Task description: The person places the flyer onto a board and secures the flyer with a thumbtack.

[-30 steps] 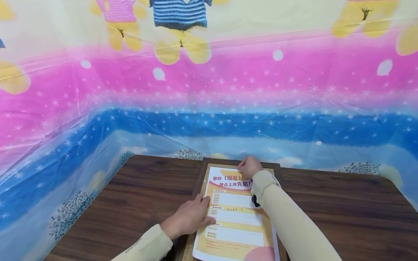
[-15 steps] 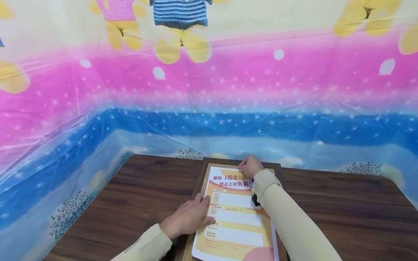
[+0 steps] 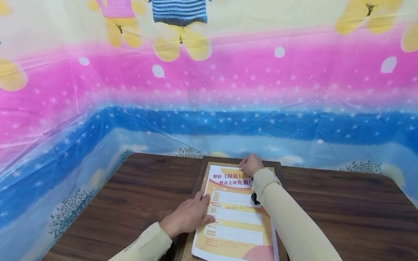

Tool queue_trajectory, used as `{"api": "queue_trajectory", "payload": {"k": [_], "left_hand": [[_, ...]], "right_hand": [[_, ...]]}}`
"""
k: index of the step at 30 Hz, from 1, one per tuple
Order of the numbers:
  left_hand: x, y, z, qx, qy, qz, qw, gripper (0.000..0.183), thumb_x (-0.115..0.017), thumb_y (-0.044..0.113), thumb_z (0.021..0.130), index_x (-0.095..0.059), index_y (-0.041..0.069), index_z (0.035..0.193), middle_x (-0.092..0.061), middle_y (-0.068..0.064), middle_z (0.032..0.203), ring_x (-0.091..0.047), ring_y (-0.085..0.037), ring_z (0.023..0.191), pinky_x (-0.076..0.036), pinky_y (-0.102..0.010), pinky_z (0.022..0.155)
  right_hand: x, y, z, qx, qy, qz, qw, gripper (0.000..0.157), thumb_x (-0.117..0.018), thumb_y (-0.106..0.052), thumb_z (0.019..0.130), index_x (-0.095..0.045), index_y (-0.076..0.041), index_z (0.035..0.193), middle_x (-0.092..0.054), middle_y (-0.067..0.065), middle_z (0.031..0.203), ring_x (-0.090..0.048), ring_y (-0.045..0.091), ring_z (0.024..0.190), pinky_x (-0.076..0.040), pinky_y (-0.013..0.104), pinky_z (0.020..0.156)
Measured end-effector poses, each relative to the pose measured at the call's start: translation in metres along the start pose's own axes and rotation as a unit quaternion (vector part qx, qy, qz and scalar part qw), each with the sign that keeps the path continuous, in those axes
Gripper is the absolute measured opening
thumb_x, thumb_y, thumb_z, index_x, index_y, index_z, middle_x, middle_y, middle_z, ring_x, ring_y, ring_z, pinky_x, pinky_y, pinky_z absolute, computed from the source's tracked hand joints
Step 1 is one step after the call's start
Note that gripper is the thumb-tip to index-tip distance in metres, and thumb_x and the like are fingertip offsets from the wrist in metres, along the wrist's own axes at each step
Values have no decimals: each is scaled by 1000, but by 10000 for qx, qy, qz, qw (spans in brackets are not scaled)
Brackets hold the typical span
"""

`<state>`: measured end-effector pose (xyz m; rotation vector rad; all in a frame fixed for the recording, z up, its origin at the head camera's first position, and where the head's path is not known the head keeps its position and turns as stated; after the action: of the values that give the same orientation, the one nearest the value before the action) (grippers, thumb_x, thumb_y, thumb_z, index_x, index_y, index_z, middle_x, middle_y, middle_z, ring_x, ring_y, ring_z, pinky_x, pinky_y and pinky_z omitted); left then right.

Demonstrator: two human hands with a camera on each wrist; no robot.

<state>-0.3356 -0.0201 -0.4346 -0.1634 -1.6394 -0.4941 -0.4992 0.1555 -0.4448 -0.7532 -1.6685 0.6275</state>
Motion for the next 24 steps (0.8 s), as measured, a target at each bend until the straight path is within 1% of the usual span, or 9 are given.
{"api": "queue_trajectory", "payload": {"k": [5,10,17,24], "left_hand": [[0,0,0,18,-22,-30,10000,70,-56,47,78,-36,-1,125,-40,-14,104,-45,-13,57,-38,-26,50],[0,-1,1,70,-41,-46,10000,71,-55,47,78,-36,0,126,-39,-14,106,-45,-13,58,-39,-27,50],[0,-1,1,134,-74,-88,9998,71,-56,47,77,-36,0,126,-38,-15,109,-46,-13,59,-39,-26,51],[1,0,1,64,-29,-116,9999,70,-57,46,77,-37,0,125,-39,-14,105,-44,-13,58,-38,-26,51]], "right_hand": [[0,1,0,-59,25,83,9999,13,-59,-16,82,-63,-7,90,-55,11,86,-50,25,74,-40,34,58],[1,0,-1,59,48,50,10000,12,-59,-15,82,-62,-7,90,-55,11,85,-50,24,72,-40,33,57],[1,1,0,70,55,60,9999,12,-60,-15,82,-62,-7,90,-55,12,84,-51,25,70,-41,33,57],[0,-2,0,107,89,103,9999,13,-60,-15,82,-62,-5,90,-55,12,81,-52,24,67,-42,34,57]]}}
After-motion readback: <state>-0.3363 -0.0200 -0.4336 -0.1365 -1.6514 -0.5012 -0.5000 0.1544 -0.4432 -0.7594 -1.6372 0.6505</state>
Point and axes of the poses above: each hand's wrist, its own z-axis towards the middle knuckle, its own x-axis out of the back of the hand, y = z × x, the point moved 8 cm from there along z, towards the middle knuckle
